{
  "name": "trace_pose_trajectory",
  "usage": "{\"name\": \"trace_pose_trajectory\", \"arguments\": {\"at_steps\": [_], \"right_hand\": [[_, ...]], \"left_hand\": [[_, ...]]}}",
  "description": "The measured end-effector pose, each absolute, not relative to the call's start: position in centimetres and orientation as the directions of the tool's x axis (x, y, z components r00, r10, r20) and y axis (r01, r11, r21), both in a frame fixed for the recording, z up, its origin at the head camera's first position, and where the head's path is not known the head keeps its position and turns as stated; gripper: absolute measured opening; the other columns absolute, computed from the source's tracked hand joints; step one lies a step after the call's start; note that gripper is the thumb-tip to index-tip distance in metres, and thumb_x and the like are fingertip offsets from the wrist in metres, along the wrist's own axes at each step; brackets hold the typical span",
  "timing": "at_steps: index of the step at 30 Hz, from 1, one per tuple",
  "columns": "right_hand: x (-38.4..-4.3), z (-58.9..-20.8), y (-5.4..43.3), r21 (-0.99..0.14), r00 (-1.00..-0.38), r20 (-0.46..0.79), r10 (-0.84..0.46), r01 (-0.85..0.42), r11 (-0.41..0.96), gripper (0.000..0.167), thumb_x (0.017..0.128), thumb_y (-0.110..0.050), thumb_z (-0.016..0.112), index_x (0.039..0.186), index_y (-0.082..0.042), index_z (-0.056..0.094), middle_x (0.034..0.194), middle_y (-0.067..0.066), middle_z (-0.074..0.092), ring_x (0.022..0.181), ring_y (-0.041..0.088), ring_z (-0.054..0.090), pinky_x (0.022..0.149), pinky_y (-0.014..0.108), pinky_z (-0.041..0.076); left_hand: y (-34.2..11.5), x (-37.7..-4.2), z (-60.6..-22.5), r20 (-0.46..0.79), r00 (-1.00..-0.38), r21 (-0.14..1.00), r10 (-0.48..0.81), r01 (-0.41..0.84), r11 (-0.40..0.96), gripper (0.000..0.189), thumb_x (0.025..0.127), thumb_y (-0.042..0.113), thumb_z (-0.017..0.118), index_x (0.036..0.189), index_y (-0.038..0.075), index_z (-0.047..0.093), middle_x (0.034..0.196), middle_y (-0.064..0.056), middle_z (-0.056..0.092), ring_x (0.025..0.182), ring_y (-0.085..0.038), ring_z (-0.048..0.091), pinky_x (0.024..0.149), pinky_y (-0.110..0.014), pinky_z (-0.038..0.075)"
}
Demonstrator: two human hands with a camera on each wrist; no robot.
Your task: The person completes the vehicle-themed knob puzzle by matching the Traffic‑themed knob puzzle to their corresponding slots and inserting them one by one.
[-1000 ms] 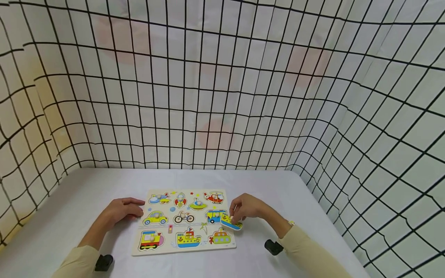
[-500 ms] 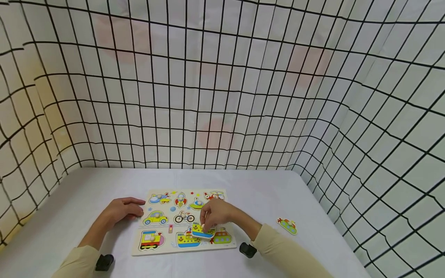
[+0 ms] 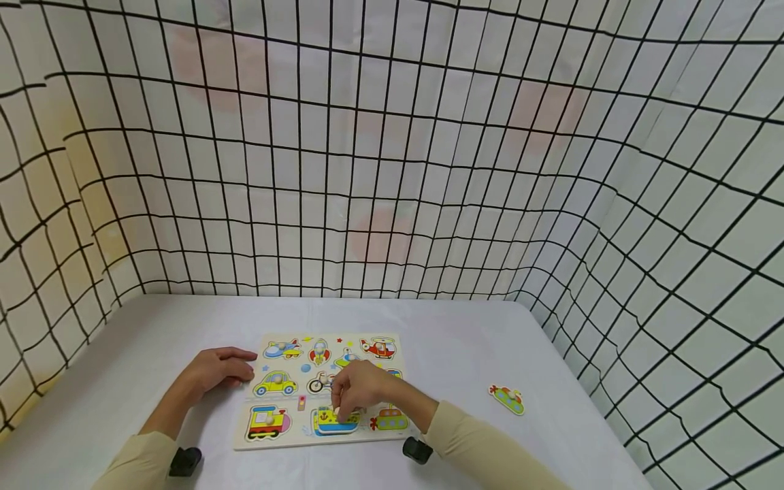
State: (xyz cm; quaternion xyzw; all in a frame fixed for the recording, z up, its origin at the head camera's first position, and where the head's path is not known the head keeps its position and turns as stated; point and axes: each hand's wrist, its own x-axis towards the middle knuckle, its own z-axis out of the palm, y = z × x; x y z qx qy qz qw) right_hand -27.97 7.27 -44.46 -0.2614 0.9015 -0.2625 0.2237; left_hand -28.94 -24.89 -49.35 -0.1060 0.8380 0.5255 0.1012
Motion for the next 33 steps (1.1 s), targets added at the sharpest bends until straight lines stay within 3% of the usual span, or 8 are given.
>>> {"name": "trace_pose_trajectory", "arguments": {"at_steps": [18,33], "right_hand": [[-27.43,-44.59,6.47,-0.595,-0.766,-0.295,-0.571,-0.321,0.737,0.019,0.073,-0.008,0.087,0.071,-0.016,0.071,0.063,-0.008,0.064,0.061,0.006,0.052,0.057,0.02,0.04],[-27.4,-44.91,6.83,-0.63,-0.776,-0.295,-0.558,-0.281,0.724,0.016,0.074,-0.011,0.087,0.074,-0.017,0.073,0.067,-0.007,0.067,0.062,0.008,0.053,0.058,0.021,0.041]], "left_hand": [[-24.68,-28.66,-48.99,-0.279,-0.958,0.859,-0.071,-0.282,0.426,0.049,0.084,0.019,0.076,0.129,0.0,0.067,0.106,-0.013,0.074,0.078,-0.02,0.061,0.071,-0.03,0.047],[-24.74,-28.82,-49.14,-0.276,-0.959,0.859,-0.068,-0.277,0.43,0.05,0.084,0.019,0.076,0.13,0.0,0.066,0.104,-0.011,0.073,0.077,-0.019,0.061,0.069,-0.03,0.047]]}}
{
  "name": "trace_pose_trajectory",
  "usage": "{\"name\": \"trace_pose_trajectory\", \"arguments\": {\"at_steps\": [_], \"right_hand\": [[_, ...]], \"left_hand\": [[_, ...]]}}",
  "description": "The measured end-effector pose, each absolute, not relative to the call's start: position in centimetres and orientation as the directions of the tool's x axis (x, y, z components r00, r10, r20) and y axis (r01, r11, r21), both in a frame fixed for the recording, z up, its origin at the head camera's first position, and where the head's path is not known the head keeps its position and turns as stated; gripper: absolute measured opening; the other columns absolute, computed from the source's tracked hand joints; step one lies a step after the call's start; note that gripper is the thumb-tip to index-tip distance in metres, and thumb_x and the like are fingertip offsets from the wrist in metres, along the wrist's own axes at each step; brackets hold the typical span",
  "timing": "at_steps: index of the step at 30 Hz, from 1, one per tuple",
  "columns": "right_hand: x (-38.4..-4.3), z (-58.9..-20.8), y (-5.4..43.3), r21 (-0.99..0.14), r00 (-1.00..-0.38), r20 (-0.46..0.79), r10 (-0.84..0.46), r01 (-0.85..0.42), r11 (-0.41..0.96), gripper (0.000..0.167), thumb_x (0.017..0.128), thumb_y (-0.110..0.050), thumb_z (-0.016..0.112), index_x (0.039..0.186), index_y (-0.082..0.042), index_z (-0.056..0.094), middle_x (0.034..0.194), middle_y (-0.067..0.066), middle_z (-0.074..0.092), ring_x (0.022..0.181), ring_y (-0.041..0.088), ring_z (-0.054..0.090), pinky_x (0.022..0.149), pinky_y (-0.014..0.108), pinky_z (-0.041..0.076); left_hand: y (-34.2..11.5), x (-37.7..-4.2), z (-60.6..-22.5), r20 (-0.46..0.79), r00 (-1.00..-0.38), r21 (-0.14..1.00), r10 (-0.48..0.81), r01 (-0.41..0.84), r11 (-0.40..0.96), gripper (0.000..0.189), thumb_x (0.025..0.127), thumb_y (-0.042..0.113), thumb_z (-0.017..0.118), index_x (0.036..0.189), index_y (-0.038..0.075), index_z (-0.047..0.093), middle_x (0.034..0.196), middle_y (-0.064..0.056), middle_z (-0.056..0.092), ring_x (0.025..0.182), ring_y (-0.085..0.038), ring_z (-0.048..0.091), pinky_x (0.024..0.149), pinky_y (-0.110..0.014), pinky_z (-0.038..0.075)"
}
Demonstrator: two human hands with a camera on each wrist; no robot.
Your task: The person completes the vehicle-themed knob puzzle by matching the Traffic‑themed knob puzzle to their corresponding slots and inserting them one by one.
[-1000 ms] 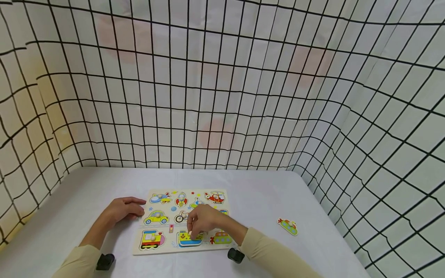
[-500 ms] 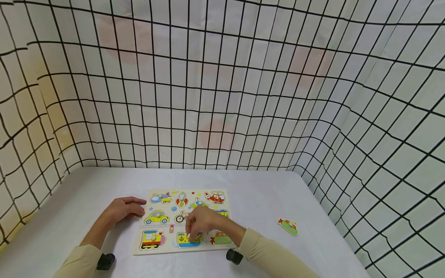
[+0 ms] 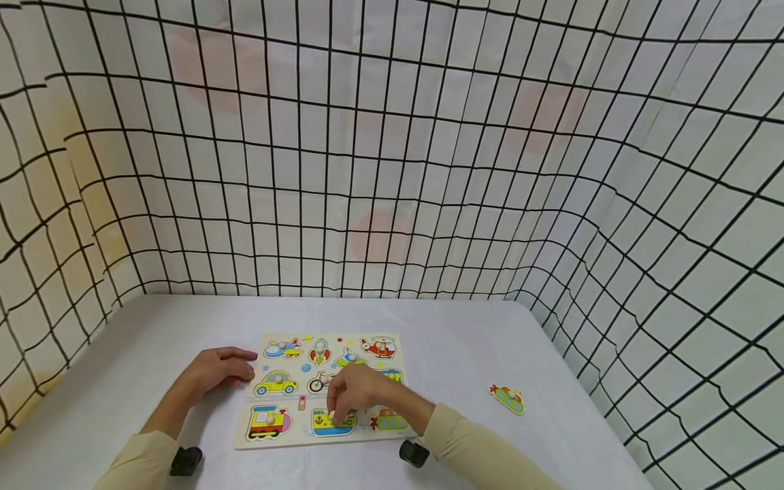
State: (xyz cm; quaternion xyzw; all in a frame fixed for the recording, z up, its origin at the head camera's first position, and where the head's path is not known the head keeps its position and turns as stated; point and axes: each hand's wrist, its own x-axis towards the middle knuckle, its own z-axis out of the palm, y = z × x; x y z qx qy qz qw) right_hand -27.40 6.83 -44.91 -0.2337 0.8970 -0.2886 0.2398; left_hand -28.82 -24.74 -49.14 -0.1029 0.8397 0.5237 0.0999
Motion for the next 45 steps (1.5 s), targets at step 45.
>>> {"name": "trace_pose_trajectory", "arguments": {"at_steps": [45], "right_hand": [[-31.0,-45.0,34.4,-0.657,-0.968,-0.236,-0.09,0.091,0.748,0.018,0.086,-0.014,0.077,0.098,-0.003,0.072,0.088,0.005,0.07,0.079,0.018,0.062,0.072,0.033,0.057]], "left_hand": [[-24.9,-29.1,-49.3,-0.279,-0.959,0.857,-0.059,-0.276,0.435,0.049,0.085,0.02,0.077,0.129,0.001,0.067,0.105,-0.009,0.074,0.079,-0.019,0.061,0.072,-0.03,0.047]]}}
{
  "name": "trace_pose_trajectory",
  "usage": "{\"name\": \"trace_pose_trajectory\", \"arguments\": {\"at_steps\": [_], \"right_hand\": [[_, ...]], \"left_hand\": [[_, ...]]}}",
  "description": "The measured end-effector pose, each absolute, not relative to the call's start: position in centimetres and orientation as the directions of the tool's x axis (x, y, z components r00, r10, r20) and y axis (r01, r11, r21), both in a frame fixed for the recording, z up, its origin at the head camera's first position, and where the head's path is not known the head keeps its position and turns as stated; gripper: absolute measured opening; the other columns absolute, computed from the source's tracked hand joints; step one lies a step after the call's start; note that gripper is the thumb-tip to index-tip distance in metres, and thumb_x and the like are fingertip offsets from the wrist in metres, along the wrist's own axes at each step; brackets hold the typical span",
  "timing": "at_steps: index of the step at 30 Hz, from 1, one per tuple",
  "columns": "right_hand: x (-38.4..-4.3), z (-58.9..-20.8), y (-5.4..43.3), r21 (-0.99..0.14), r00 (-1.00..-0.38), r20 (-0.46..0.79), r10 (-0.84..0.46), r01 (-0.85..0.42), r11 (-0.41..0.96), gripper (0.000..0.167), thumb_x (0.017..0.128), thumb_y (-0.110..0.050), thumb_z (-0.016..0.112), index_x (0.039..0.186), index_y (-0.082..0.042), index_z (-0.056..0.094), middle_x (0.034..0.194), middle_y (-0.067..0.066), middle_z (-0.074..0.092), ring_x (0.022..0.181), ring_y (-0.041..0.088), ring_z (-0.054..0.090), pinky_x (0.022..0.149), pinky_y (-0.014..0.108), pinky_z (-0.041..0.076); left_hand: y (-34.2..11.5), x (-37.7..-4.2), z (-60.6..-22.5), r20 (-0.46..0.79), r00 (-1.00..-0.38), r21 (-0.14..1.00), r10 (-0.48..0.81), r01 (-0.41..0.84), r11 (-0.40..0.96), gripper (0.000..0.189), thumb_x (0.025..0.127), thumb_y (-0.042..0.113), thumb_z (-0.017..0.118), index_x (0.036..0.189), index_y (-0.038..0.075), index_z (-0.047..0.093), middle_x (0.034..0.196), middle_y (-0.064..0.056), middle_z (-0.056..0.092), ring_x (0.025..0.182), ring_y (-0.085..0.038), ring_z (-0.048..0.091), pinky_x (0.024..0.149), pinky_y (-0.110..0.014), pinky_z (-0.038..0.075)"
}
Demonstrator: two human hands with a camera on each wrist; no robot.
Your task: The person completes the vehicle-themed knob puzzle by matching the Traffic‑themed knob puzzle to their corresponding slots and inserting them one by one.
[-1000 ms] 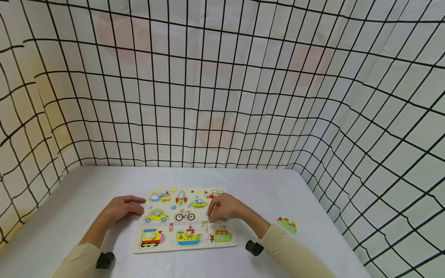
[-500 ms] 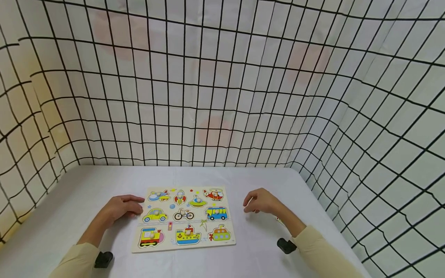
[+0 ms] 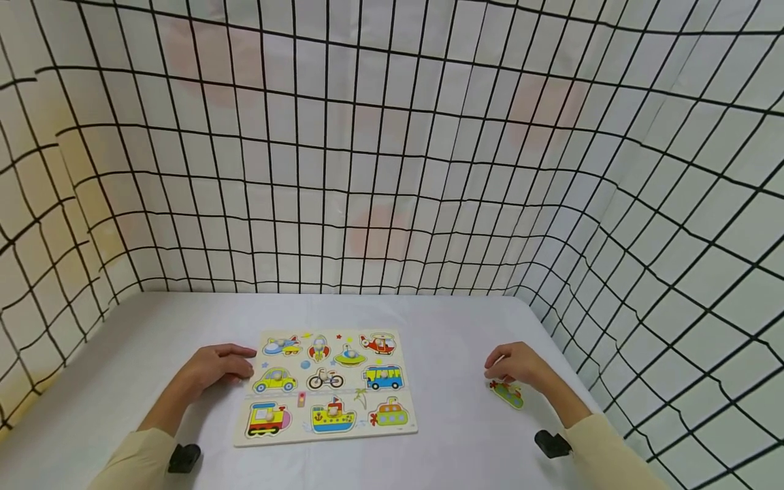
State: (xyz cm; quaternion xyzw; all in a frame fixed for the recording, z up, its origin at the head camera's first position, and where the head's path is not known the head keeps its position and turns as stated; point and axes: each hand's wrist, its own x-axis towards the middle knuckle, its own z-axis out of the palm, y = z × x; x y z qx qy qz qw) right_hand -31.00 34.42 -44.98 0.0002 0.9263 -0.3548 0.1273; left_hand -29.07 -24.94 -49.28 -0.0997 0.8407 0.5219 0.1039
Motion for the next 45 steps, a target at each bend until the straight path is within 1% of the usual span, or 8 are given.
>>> {"name": "trace_pose_trajectory", "arguments": {"at_steps": [7,11,15,20,28,38,45], "right_hand": [[-30.3,-45.1,36.3,-0.642,-0.969,-0.244,-0.026,0.141,0.753,0.017,0.082,-0.011,0.078,0.094,0.0,0.071,0.083,0.006,0.069,0.074,0.018,0.062,0.066,0.031,0.054],[-30.0,-45.9,36.9,-0.624,-0.97,-0.243,0.005,0.16,0.765,0.017,0.078,-0.009,0.08,0.091,-0.001,0.071,0.081,0.005,0.068,0.071,0.016,0.06,0.064,0.03,0.051],[-29.9,-46.3,37.3,-0.609,-0.971,-0.239,0.022,0.167,0.776,0.018,0.077,-0.01,0.081,0.09,-0.002,0.071,0.08,0.004,0.067,0.071,0.016,0.059,0.063,0.03,0.049],[-29.7,-46.4,37.5,-0.612,-0.966,-0.258,0.009,0.171,0.772,0.019,0.076,-0.009,0.082,0.089,-0.003,0.069,0.082,0.005,0.067,0.073,0.017,0.06,0.064,0.03,0.051],[-29.5,-46.6,38.0,-0.61,-0.956,-0.292,-0.021,0.169,0.774,0.021,0.076,-0.009,0.082,0.092,-0.004,0.07,0.091,0.005,0.069,0.077,0.017,0.061,0.067,0.031,0.052],[-29.3,-46.7,38.3,-0.642,-0.959,-0.281,-0.041,0.156,0.751,0.021,0.074,-0.006,0.081,0.09,-0.002,0.068,0.087,0.004,0.069,0.075,0.017,0.061,0.064,0.032,0.052],[-29.4,-46.7,37.4,-0.629,-0.966,-0.256,-0.042,0.133,0.766,0.02,0.073,-0.006,0.081,0.089,-0.003,0.069,0.087,0.005,0.069,0.074,0.018,0.061,0.063,0.032,0.051]], "left_hand": [[-25.0,-29.0,-48.9,-0.281,-0.958,0.858,-0.063,-0.28,0.43,0.048,0.085,0.02,0.077,0.128,0.001,0.067,0.1,-0.007,0.075,0.077,-0.018,0.061,0.07,-0.029,0.047],[-25.0,-29.0,-49.1,-0.277,-0.959,0.86,-0.058,-0.274,0.431,0.048,0.084,0.019,0.076,0.128,0.001,0.067,0.098,-0.006,0.074,0.075,-0.019,0.061,0.07,-0.03,0.047],[-24.9,-29.0,-49.3,-0.267,-0.962,0.862,-0.056,-0.264,0.433,0.048,0.084,0.018,0.076,0.128,0.001,0.067,0.099,-0.006,0.074,0.074,-0.019,0.061,0.069,-0.03,0.047],[-24.8,-28.8,-49.2,-0.267,-0.962,0.864,-0.057,-0.265,0.429,0.048,0.084,0.017,0.076,0.128,0.0,0.067,0.098,-0.006,0.074,0.073,-0.018,0.06,0.067,-0.029,0.047],[-24.8,-28.9,-49.2,-0.275,-0.959,0.858,-0.063,-0.274,0.434,0.049,0.083,0.019,0.077,0.128,0.002,0.067,0.099,-0.006,0.073,0.074,-0.019,0.06,0.07,-0.03,0.045],[-24.9,-29.0,-49.3,-0.28,-0.958,0.862,-0.067,-0.282,0.42,0.048,0.084,0.019,0.077,0.128,0.002,0.068,0.098,-0.005,0.074,0.074,-0.018,0.061,0.068,-0.029,0.048],[-24.9,-28.8,-49.2,-0.284,-0.957,0.863,-0.067,-0.285,0.416,0.048,0.084,0.019,0.078,0.128,0.003,0.068,0.098,-0.005,0.073,0.075,-0.018,0.061,0.069,-0.029,0.047]]}}
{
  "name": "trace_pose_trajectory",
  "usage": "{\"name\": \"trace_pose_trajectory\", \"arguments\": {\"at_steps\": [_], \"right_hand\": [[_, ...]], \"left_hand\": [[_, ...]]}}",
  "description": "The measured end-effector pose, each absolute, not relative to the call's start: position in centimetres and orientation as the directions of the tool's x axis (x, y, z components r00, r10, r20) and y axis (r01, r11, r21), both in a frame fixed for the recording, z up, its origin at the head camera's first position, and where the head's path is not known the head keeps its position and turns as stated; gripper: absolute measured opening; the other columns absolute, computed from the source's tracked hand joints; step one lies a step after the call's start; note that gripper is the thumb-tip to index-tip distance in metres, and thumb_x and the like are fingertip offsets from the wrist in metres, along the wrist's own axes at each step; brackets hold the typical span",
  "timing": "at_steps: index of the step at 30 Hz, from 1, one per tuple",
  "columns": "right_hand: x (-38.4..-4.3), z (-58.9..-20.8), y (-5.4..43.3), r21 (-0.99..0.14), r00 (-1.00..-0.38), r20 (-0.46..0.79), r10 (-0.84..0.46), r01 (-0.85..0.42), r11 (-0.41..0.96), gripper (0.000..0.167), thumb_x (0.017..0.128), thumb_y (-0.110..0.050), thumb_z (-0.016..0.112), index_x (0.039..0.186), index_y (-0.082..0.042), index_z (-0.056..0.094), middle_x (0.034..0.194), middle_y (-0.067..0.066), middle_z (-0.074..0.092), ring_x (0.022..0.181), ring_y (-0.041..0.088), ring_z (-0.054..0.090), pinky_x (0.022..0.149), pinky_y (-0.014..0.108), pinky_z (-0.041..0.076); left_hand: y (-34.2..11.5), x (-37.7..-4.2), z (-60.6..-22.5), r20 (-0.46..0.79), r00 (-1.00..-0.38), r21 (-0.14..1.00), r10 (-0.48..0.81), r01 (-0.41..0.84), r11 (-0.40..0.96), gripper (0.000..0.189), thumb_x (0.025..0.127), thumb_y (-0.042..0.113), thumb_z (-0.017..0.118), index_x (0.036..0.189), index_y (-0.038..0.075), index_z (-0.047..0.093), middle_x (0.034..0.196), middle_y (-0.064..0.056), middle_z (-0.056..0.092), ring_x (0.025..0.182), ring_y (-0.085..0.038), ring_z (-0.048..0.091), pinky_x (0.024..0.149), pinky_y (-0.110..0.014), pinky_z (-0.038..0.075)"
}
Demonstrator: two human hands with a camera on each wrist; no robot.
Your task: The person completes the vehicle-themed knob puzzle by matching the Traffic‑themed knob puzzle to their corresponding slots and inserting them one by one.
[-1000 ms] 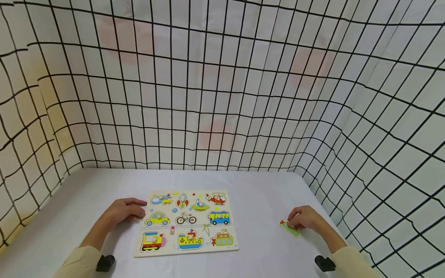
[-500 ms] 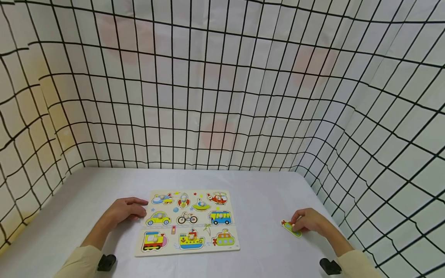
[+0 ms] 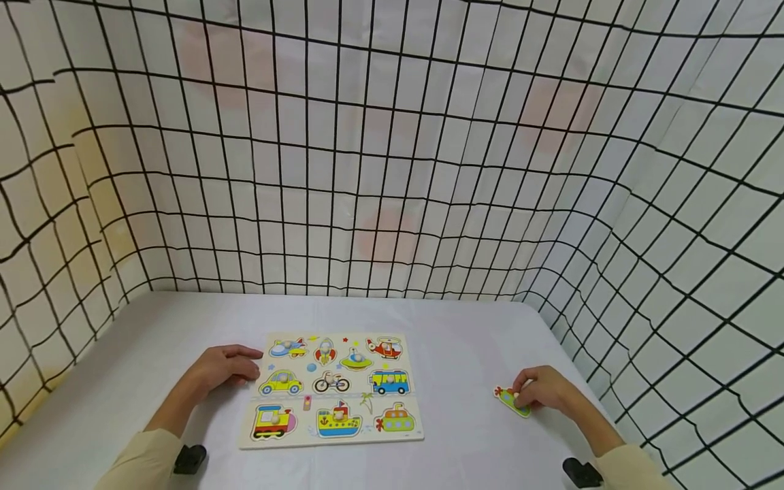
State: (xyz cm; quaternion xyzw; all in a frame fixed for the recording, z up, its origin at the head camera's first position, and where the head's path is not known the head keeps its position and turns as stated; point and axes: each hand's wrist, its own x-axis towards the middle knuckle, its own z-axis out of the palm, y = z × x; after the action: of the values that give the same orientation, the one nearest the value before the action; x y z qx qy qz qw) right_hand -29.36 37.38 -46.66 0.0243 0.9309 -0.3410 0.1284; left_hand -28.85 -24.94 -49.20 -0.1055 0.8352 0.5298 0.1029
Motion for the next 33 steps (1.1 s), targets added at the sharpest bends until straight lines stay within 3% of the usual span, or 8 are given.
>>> {"name": "trace_pose_trajectory", "arguments": {"at_steps": [16,33], "right_hand": [[-29.2,-46.1,29.1,-0.647,-0.942,-0.25,-0.223,-0.009,0.763,0.016,0.074,-0.003,0.08,0.086,-0.006,0.07,0.086,0.003,0.068,0.074,0.016,0.06,0.063,0.03,0.051],[-28.9,-45.5,20.5,-0.658,-0.888,-0.275,-0.37,-0.107,0.745,0.016,0.074,-0.006,0.084,0.084,-0.01,0.073,0.071,-0.001,0.063,0.067,0.014,0.055,0.061,0.027,0.047]], "left_hand": [[-25.1,-28.9,-49.1,-0.291,-0.953,0.855,-0.085,-0.299,0.425,0.049,0.082,0.021,0.078,0.127,0.005,0.069,0.1,-0.006,0.073,0.077,-0.02,0.061,0.07,-0.03,0.047],[-24.8,-28.9,-49.1,-0.284,-0.955,0.857,-0.079,-0.29,0.426,0.048,0.084,0.021,0.077,0.128,0.004,0.068,0.095,-0.004,0.074,0.076,-0.019,0.059,0.07,-0.03,0.046]]}}
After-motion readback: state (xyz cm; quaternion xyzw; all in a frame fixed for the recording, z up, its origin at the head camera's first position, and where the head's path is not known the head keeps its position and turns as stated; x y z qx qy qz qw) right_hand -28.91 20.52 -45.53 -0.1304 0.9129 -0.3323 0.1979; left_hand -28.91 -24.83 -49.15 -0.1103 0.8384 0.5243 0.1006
